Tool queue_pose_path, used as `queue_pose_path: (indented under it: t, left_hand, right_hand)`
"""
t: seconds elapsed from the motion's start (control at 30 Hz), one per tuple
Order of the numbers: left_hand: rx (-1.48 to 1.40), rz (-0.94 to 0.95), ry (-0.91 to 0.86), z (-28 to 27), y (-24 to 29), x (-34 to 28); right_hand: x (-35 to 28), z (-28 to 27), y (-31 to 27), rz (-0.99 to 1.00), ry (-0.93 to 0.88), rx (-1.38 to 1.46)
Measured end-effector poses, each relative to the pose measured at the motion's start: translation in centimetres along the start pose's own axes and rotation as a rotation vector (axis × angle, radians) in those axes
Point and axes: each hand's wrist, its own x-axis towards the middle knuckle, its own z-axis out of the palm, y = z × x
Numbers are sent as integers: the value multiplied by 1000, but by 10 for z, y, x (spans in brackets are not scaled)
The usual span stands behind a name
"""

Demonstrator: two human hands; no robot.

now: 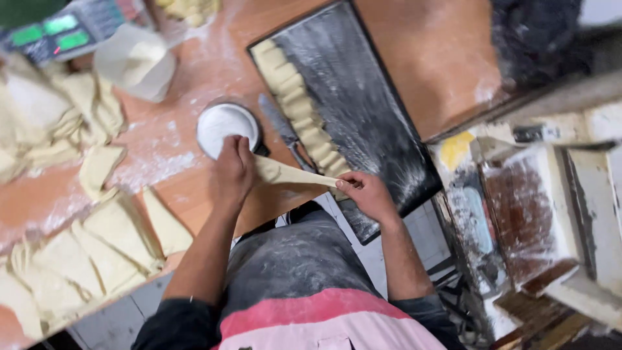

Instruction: Weighing portions of dough on a scale and shaping them for baking.

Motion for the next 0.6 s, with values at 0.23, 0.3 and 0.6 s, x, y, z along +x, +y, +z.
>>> queue_pose_path:
  t: [0.23,0.3,0.6]
  left_hand:
    - [26,-52,-670,59,71,-58]
    - [-255,-146,-821,93,76,-90]
    - [-325,-443,-1072,94,182,-152]
  right_hand:
    - [-21,16,118,108,226,577]
    - [-31,31,123,-2,205,594]
    - [-67,7,140,81,250,556]
